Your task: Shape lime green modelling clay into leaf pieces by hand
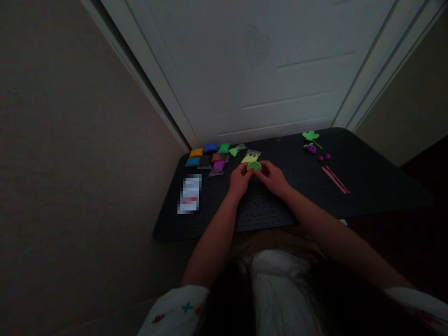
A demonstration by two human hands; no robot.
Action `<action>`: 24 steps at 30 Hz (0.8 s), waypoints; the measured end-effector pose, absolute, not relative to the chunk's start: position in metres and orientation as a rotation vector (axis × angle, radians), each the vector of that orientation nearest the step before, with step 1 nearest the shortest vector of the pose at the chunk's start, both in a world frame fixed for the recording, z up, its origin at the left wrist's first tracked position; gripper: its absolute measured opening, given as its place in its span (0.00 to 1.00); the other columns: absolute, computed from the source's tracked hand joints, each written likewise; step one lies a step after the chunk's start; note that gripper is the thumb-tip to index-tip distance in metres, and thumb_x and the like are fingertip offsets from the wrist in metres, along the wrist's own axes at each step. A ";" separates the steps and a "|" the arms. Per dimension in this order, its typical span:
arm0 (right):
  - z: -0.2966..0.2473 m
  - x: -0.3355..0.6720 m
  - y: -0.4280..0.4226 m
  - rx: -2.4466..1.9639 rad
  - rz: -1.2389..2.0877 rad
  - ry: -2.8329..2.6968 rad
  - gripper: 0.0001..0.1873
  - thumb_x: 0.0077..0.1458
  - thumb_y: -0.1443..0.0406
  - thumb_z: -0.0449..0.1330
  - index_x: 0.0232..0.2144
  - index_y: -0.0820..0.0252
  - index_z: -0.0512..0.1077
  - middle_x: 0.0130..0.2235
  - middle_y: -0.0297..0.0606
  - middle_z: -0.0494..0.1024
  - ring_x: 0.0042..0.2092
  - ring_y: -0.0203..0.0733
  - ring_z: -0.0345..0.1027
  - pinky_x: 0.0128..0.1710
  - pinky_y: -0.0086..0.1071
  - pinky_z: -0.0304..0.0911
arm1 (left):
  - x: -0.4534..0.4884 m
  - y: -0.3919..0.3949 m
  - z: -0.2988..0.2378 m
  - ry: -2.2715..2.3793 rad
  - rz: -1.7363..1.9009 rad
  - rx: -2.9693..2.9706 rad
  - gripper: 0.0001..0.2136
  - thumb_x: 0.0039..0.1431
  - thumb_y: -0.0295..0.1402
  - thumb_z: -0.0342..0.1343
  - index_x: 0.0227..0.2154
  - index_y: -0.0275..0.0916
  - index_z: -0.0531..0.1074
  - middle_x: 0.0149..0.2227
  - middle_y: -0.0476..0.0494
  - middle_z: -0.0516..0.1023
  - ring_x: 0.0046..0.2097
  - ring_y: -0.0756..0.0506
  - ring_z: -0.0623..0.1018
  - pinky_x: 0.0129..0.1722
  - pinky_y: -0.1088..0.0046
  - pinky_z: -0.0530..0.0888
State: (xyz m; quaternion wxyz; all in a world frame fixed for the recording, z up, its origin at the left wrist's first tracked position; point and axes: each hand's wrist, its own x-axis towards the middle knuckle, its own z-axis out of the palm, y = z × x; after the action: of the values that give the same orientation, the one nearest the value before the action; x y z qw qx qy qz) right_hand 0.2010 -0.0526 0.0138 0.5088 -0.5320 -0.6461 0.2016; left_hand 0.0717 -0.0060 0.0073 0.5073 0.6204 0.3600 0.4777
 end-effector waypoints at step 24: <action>0.019 0.187 -0.052 -1.414 0.274 -1.426 0.13 0.51 0.59 0.48 0.33 0.59 0.67 0.31 0.38 0.71 0.32 0.39 0.62 0.34 0.33 0.56 | 0.084 -0.034 0.027 1.078 1.374 1.623 0.08 0.47 0.34 0.53 0.32 0.42 0.70 0.35 0.47 0.72 0.39 0.47 0.70 0.43 0.73 0.62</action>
State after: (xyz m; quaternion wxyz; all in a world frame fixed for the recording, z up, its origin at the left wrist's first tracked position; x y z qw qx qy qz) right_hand 0.1871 -0.0519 0.0191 0.5292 -0.5919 -0.5970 0.1149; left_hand 0.0845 -0.0344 0.0274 0.3696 0.6326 0.4201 0.5355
